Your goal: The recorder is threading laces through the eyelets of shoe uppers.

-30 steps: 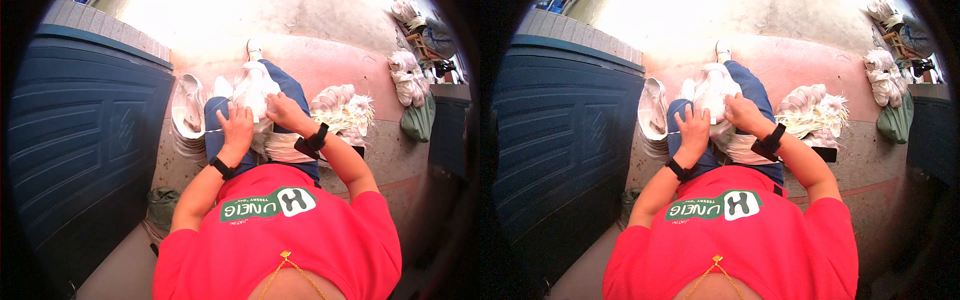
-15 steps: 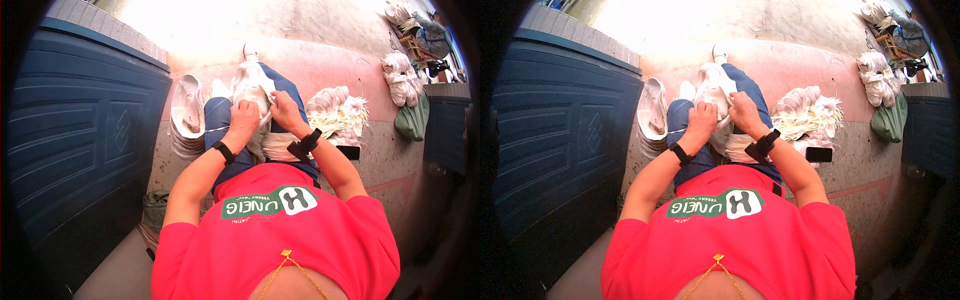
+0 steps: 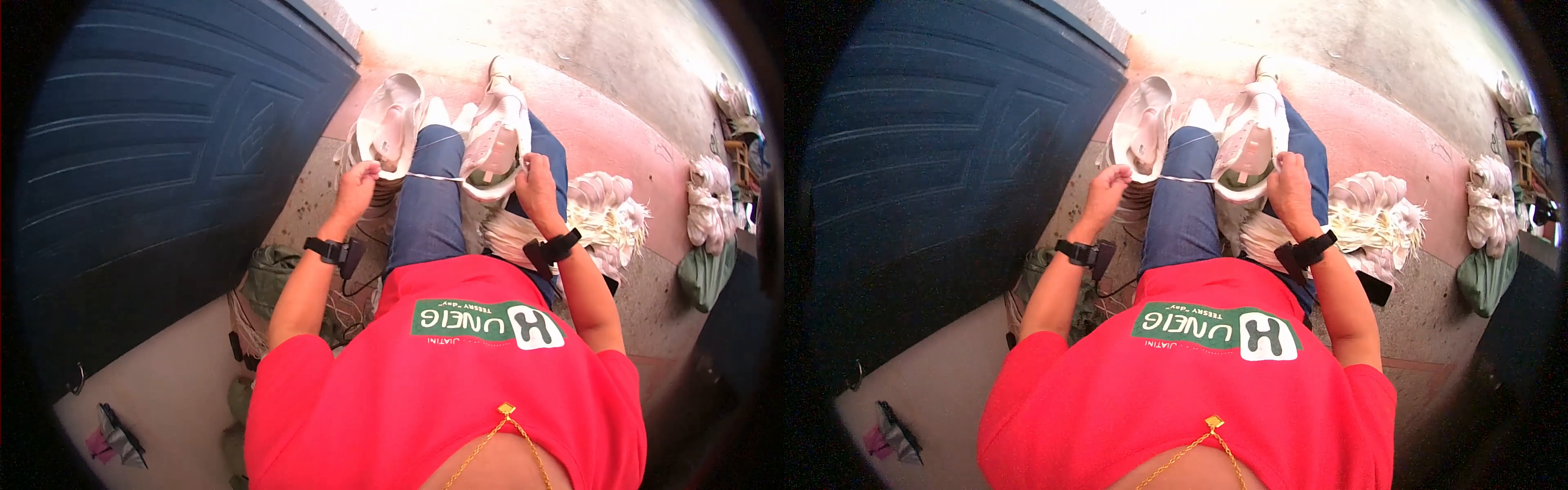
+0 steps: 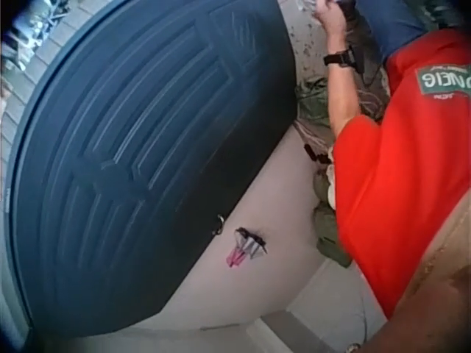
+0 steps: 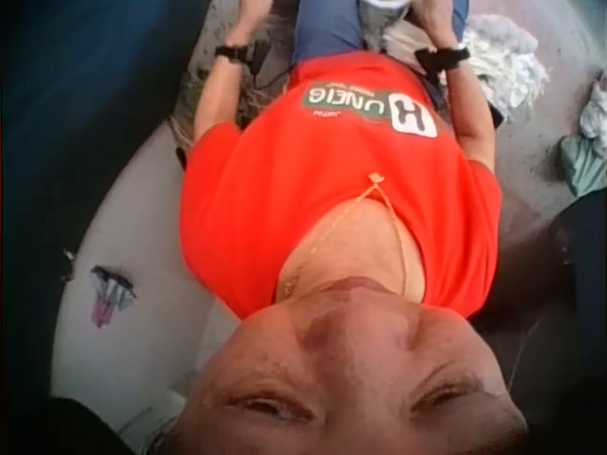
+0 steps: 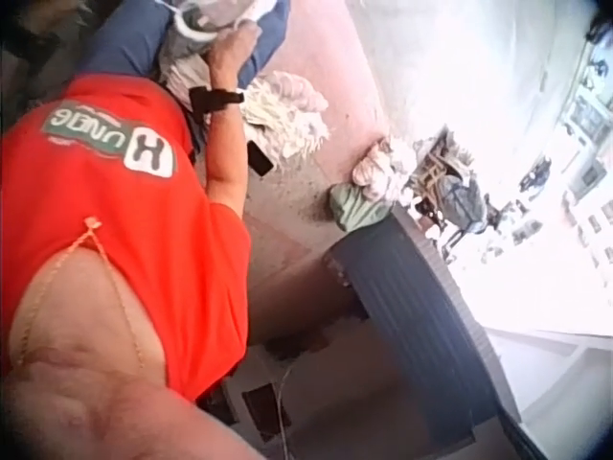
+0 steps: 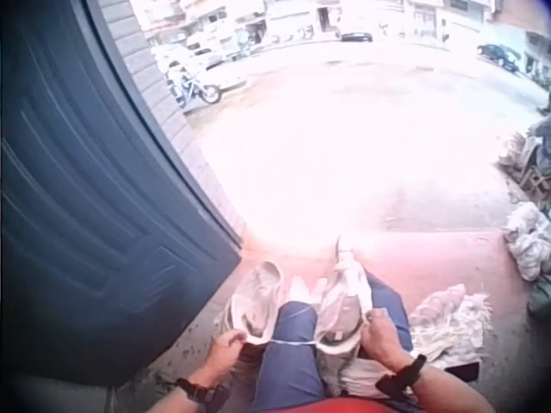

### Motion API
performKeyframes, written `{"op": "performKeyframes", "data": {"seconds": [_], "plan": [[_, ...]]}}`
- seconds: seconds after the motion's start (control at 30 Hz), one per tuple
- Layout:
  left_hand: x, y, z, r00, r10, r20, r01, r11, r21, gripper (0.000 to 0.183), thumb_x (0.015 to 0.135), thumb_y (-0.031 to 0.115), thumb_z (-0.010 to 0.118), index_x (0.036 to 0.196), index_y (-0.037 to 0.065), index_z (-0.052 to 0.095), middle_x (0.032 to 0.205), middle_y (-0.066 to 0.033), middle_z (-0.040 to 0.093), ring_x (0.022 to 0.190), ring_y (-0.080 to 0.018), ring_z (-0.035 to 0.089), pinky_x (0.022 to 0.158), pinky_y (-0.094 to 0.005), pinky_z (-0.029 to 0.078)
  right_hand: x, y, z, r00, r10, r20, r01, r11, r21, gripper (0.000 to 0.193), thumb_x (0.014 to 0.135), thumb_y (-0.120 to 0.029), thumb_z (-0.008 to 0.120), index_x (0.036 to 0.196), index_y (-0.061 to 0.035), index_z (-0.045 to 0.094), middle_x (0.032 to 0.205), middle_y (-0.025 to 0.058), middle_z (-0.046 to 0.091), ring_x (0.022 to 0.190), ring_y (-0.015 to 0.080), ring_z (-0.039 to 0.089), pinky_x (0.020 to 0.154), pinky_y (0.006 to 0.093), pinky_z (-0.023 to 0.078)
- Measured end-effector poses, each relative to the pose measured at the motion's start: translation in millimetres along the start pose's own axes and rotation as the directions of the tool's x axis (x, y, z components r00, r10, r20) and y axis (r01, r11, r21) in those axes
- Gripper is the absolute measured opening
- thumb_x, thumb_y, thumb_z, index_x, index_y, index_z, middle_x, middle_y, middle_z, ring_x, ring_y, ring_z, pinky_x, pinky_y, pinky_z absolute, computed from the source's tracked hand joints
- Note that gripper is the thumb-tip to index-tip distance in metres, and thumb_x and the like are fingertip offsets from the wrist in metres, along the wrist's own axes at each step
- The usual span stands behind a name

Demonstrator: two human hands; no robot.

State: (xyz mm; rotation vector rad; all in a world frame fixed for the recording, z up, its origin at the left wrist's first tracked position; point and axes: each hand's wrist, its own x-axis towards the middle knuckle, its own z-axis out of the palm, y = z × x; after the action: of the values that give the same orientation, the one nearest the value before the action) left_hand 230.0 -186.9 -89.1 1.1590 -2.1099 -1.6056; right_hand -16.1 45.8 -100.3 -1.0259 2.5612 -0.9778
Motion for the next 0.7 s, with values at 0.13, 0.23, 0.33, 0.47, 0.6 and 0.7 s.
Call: {"op": "performKeyframes", "data": {"seconds": [0.13, 0.23, 0.33, 0.47, 0.6, 0.7], "plan": [[4, 14, 21, 0.956, 0.286, 0.071, -0.283, 0.823, 0.492, 0.024, 0.072, 0.0, 0.05, 0.093, 0.003, 0.06, 0.086, -0.0119, 0.061, 0.084, -0.0243, 0.058, 0.073, -0.0332, 0.046, 0, -1, 6, 0.999, 0.003, 0.046, -0.005, 0.999, 0.045, 0.026, 0.07, -0.001, 0.049, 0.096, 0.0004, 0.045, 0.091, 0.0193, 0.049, 0.084, 0.0353, 0.05, 0.072, 0.0408, 0.042], [26, 31, 29, 0.912, 0.062, 0.406, -0.391, 0.432, 0.813, 0.023, 0.07, 0.009, 0.051, 0.089, 0.006, 0.063, 0.087, -0.0169, 0.06, 0.085, -0.0325, 0.057, 0.073, -0.0401, 0.045, 0, -1, 7, 0.999, 0.013, 0.048, -0.017, 0.998, 0.068, 0.027, 0.07, -0.002, 0.049, 0.097, -0.0001, 0.046, 0.09, 0.0189, 0.049, 0.083, 0.035, 0.051, 0.072, 0.0403, 0.043], [52, 24, 31, 0.822, -0.285, 0.493, -0.31, 0.502, 0.807, 0.025, 0.072, 0.023, 0.049, 0.084, 0.007, 0.063, 0.086, -0.0186, 0.06, 0.084, -0.0334, 0.057, 0.072, -0.0426, 0.045, -1, -2, 6, 0.999, 0.024, 0.031, -0.027, 0.994, 0.104, 0.028, 0.07, -0.002, 0.05, 0.097, -0.0009, 0.046, 0.089, 0.0187, 0.049, 0.082, 0.0348, 0.051, 0.072, 0.0398, 0.043], [70, -10, 20, 0.694, -0.303, 0.654, -0.346, 0.656, 0.671, 0.032, 0.065, 0.027, 0.054, 0.083, 0.002, 0.062, 0.08, -0.0198, 0.06, 0.077, -0.0319, 0.059, 0.067, -0.0389, 0.045, -1, -4, 6, 1.0, 0.0, 0.022, -0.002, 0.995, 0.1, 0.027, 0.069, -0.003, 0.051, 0.096, -0.0018, 0.046, 0.089, 0.0186, 0.049, 0.082, 0.0352, 0.051, 0.071, 0.0398, 0.043], [63, 4, 16, 0.649, -0.231, 0.725, -0.365, 0.741, 0.563, 0.042, 0.067, 0.039, 0.052, 0.064, -0.002, 0.059, 0.062, -0.0221, 0.056, 0.059, -0.0339, 0.056, 0.054, -0.0396, 0.042, 0, -1, 5, 0.998, 0.031, 0.059, -0.034, 0.999, 0.041, 0.029, 0.067, -0.002, 0.049, 0.095, -0.0024, 0.044, 0.089, 0.0194, 0.046, 0.082, 0.0375, 0.048, 0.072, 0.0431, 0.041], [45, 15, -7, 0.609, -0.11, 0.786, -0.588, 0.603, 0.54, 0.04, 0.075, 0.035, 0.048, 0.057, 0.0, 0.055, 0.054, -0.0202, 0.051, 0.048, -0.034, 0.051, 0.05, -0.0435, 0.04, 0, -4, 4, 0.997, 0.057, 0.055, -0.061, 0.996, 0.061, 0.028, 0.066, -0.001, 0.049, 0.094, -0.002, 0.043, 0.088, 0.0195, 0.046, 0.082, 0.0374, 0.048, 0.072, 0.0432, 0.041]]}}
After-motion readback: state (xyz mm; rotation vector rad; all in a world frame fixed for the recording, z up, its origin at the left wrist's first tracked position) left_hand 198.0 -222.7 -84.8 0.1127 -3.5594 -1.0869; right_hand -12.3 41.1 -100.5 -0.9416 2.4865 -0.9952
